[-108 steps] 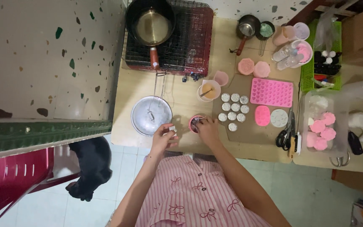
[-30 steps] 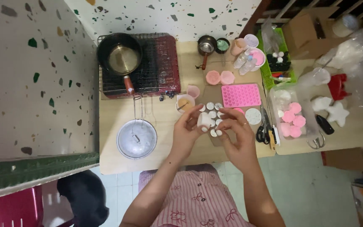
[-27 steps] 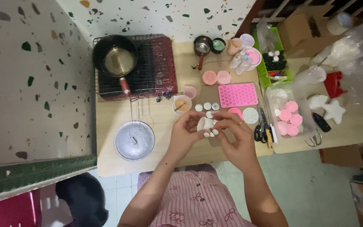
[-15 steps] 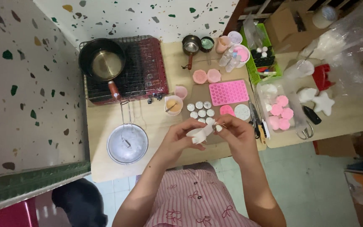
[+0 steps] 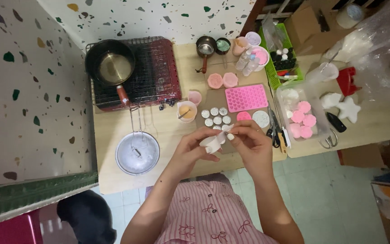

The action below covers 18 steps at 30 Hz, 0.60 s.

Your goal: Preparing and assembling components for candle making, including wicks and small containers.

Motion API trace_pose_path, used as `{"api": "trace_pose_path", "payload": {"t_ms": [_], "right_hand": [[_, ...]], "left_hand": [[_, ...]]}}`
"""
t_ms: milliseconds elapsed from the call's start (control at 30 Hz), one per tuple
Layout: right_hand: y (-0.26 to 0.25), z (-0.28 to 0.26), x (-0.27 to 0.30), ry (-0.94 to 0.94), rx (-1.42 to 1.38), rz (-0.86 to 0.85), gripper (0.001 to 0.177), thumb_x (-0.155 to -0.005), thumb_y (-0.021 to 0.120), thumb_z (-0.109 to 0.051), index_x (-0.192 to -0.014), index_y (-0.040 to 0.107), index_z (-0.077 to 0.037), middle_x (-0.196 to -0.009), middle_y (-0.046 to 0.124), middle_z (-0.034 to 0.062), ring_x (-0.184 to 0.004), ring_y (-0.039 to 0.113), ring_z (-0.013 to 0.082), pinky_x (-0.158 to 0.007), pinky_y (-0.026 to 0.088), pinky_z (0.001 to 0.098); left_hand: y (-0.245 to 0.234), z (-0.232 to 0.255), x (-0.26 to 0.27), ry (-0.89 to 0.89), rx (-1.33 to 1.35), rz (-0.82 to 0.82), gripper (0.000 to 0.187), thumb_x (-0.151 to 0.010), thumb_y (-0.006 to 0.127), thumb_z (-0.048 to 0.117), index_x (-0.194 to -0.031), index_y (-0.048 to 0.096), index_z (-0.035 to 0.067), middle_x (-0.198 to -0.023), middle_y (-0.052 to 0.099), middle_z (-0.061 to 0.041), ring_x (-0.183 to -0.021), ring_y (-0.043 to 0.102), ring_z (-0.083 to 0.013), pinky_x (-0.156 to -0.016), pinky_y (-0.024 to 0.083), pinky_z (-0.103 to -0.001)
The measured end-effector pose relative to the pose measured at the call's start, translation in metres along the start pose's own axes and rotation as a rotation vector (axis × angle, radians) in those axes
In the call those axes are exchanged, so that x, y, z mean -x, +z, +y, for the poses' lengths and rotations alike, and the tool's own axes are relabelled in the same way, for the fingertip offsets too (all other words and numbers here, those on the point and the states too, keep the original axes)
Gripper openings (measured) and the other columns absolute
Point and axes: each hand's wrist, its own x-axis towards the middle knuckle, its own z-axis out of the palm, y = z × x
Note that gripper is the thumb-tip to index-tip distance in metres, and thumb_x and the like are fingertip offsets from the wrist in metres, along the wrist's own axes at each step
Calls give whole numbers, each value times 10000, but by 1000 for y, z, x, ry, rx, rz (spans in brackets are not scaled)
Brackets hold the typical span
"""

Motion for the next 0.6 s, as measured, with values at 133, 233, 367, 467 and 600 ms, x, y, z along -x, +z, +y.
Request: {"api": "trace_pose_path", "payload": {"t_ms": [133,233,367,467,600], "right_hand": [[2,6,4,-46,66,-8,165,-905,725,57,-1062,729,6,-1191,627,55,-1097,628,135,-942,532,270],[6,9,6,-18,16,-1,164,-891,742,68,-1044,745,8,-1205,599,57,-1103,620,148,-936,539,280],[12,5,7,-60,-33,-1,185,-893,731,84,-1053,748,-7,-1228,595,56,-1139,618,162,-988,536,297],[15,3,8,-92,33,10,209,-867,751,93,-1046,757,-13,-1222,603,67,-1127,610,171,-991,526,312],[24,-12,9,-197,253,53,248,-822,784,64,-1039,763,-55,-1266,616,77,-1156,614,192,-1019,508,328]], "left_hand": [[2,1,1,-7,-22,24,497,-853,551,34,-1343,626,2,-1291,593,-84,-1109,654,-216,-876,634,-401],[1,-1,3,-6,0,27,505,-849,557,35,-1350,615,10,-1305,596,-80,-1131,644,-202,-877,635,-400],[0,-1,6,11,-3,14,518,-860,568,34,-1375,613,6,-1297,591,-88,-1113,649,-216,-880,627,-398],[0,0,7,17,4,7,520,-860,566,39,-1377,611,6,-1296,593,-88,-1105,659,-218,-877,629,-394],[-1,-1,8,28,-4,9,527,-856,559,43,-1378,616,3,-1288,600,-90,-1110,658,-204,-881,625,-378]]}}
